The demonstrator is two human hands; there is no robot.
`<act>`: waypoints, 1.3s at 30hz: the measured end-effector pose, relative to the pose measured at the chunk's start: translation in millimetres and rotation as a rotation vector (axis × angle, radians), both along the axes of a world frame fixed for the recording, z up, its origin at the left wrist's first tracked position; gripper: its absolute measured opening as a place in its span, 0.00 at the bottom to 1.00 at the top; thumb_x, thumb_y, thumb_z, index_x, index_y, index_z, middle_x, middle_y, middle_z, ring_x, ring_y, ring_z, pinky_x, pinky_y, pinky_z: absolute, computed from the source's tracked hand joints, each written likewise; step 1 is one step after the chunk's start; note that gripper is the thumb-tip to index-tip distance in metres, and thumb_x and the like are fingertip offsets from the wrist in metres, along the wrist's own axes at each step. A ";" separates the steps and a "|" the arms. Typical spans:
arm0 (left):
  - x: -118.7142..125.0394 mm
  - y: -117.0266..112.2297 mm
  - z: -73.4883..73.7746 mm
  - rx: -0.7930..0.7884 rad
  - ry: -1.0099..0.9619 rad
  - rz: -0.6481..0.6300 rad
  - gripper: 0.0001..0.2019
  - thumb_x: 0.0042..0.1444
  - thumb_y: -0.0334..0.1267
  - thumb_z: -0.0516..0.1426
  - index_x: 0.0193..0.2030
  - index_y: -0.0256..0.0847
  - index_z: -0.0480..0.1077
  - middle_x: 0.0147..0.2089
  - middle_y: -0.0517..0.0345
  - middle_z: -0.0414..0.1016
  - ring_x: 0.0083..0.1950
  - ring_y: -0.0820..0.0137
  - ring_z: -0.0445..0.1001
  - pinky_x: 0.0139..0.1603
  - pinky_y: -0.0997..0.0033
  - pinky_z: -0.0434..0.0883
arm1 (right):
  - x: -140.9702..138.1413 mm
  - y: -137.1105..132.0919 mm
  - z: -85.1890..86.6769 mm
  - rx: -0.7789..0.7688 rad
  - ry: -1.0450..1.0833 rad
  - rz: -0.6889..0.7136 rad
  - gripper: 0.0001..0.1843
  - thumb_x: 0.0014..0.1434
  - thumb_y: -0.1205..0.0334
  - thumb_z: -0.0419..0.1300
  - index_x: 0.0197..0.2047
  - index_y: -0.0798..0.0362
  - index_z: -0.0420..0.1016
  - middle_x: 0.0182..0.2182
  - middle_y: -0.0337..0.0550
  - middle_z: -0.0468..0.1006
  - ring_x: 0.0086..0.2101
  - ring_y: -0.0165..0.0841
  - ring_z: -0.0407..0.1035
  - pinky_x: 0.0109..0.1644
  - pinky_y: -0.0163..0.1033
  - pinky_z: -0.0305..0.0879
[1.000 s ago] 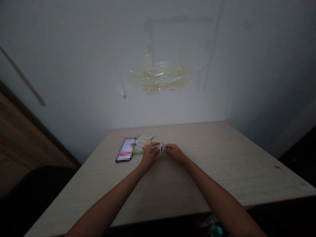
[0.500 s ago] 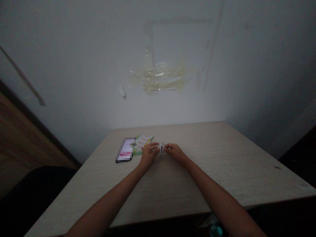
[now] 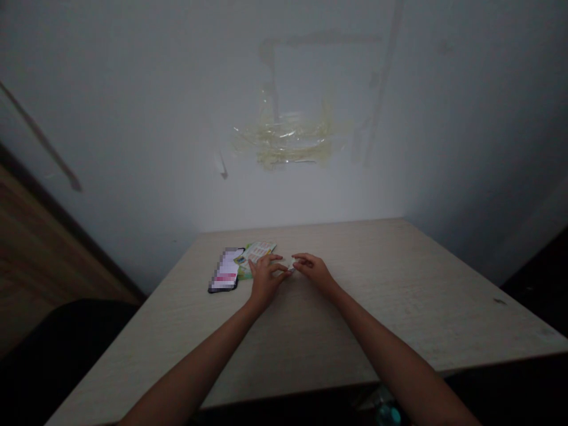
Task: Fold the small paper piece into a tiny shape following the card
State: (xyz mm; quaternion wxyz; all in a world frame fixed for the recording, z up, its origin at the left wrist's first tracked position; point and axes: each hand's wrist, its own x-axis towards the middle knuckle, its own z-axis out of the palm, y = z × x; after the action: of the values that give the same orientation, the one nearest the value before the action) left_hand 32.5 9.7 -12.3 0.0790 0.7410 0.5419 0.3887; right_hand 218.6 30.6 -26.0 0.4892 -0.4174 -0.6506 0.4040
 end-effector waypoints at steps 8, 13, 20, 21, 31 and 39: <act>-4.5 1.3 -0.4 0.031 0.012 0.030 0.03 0.53 0.42 0.64 0.36 0.53 0.78 0.53 0.59 0.73 0.60 0.59 0.64 0.67 0.33 0.34 | 8.9 5.6 -4.0 0.027 -0.095 -0.059 0.15 0.50 0.54 0.64 0.39 0.54 0.75 0.33 0.43 0.78 0.36 0.35 0.72 0.44 0.41 0.67; -9.6 3.1 -1.9 0.058 0.007 0.084 0.08 0.55 0.40 0.62 0.43 0.52 0.77 0.52 0.56 0.74 0.59 0.58 0.65 0.68 0.34 0.36 | 17.6 2.6 1.6 0.081 -0.251 -0.108 0.10 0.51 0.60 0.61 0.37 0.53 0.76 0.35 0.43 0.79 0.37 0.35 0.72 0.45 0.40 0.65; -11.8 4.6 -4.2 0.028 0.029 0.119 0.07 0.55 0.38 0.62 0.41 0.50 0.78 0.51 0.55 0.75 0.59 0.57 0.65 0.67 0.32 0.37 | 21.8 -3.5 6.9 0.179 -0.405 -0.108 0.06 0.54 0.66 0.60 0.36 0.52 0.77 0.36 0.43 0.79 0.40 0.35 0.71 0.48 0.41 0.64; -11.8 4.5 -3.9 0.023 0.034 0.119 0.05 0.55 0.39 0.62 0.39 0.50 0.78 0.51 0.55 0.74 0.59 0.57 0.65 0.67 0.32 0.37 | 21.4 -4.4 7.3 0.192 -0.417 -0.103 0.06 0.54 0.66 0.60 0.36 0.52 0.77 0.36 0.43 0.79 0.40 0.35 0.71 0.48 0.41 0.64; -12.5 3.0 -3.9 0.013 0.113 0.101 0.10 0.56 0.39 0.61 0.45 0.51 0.76 0.54 0.54 0.73 0.60 0.57 0.64 0.68 0.34 0.36 | 28.4 -8.3 14.5 0.261 -0.657 -0.294 0.04 0.56 0.66 0.59 0.34 0.53 0.76 0.35 0.44 0.78 0.40 0.35 0.69 0.47 0.38 0.62; -11.7 1.0 -5.3 -0.007 0.183 0.035 0.07 0.57 0.39 0.60 0.43 0.51 0.77 0.54 0.56 0.73 0.62 0.58 0.63 0.67 0.32 0.35 | 49.9 -4.0 13.7 0.219 -0.901 -0.594 0.07 0.59 0.62 0.56 0.35 0.52 0.76 0.35 0.46 0.78 0.39 0.36 0.69 0.42 0.37 0.59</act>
State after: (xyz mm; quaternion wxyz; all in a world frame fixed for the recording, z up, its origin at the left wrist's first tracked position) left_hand 20.7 10.7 -17.6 0.0249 0.7636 0.5609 0.3189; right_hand 268.5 26.6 -12.3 0.2960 -0.6615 -0.6879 -0.0400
